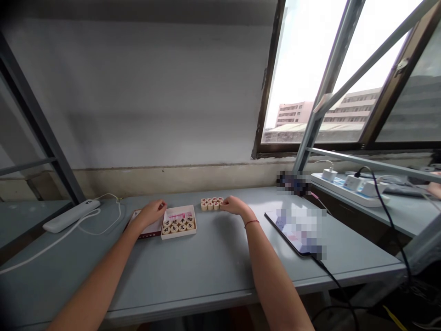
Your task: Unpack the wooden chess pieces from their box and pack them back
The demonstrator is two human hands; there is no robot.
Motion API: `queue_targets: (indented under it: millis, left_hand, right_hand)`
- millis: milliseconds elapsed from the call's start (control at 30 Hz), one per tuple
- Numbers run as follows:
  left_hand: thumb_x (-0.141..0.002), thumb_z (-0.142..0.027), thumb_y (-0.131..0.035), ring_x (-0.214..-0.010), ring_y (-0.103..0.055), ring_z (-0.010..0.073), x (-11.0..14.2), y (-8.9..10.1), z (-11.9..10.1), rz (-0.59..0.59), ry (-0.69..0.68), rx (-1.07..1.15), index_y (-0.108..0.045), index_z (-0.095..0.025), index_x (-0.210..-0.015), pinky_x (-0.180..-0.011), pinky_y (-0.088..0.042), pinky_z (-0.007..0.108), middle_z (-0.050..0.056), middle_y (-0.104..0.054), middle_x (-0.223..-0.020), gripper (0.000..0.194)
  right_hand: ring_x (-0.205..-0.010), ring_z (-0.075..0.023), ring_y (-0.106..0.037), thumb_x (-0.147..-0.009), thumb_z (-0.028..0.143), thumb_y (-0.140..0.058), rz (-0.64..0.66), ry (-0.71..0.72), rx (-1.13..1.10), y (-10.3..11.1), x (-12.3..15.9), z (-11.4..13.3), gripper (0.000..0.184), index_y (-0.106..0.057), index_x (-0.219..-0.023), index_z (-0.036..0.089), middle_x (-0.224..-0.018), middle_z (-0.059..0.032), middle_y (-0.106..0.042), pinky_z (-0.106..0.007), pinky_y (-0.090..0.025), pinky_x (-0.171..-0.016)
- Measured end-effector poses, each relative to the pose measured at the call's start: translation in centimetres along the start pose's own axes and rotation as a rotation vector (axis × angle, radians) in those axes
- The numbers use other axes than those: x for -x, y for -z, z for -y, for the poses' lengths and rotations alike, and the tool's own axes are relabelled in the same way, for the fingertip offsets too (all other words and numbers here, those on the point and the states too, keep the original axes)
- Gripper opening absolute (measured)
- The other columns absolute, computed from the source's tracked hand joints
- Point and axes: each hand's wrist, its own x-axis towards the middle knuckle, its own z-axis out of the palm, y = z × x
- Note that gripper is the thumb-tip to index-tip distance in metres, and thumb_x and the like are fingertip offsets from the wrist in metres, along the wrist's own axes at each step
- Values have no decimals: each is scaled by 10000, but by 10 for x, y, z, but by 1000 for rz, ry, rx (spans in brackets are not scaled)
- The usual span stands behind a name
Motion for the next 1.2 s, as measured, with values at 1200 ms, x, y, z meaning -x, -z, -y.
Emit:
queue_targets:
  millis: [1200]
  left_hand:
    - [-748,-480,-509,-887,-580,200,10,22,-24,115,-173,465,-624,-184,-996,-750,-443,265,42,-660,-965,403]
  right_hand:
    - [-689,-142,-542,-844,317,-463,-88,427,-149,-60,2,70,312,-620,-1059,154,-800,-45,-640,-221,-357,-605]
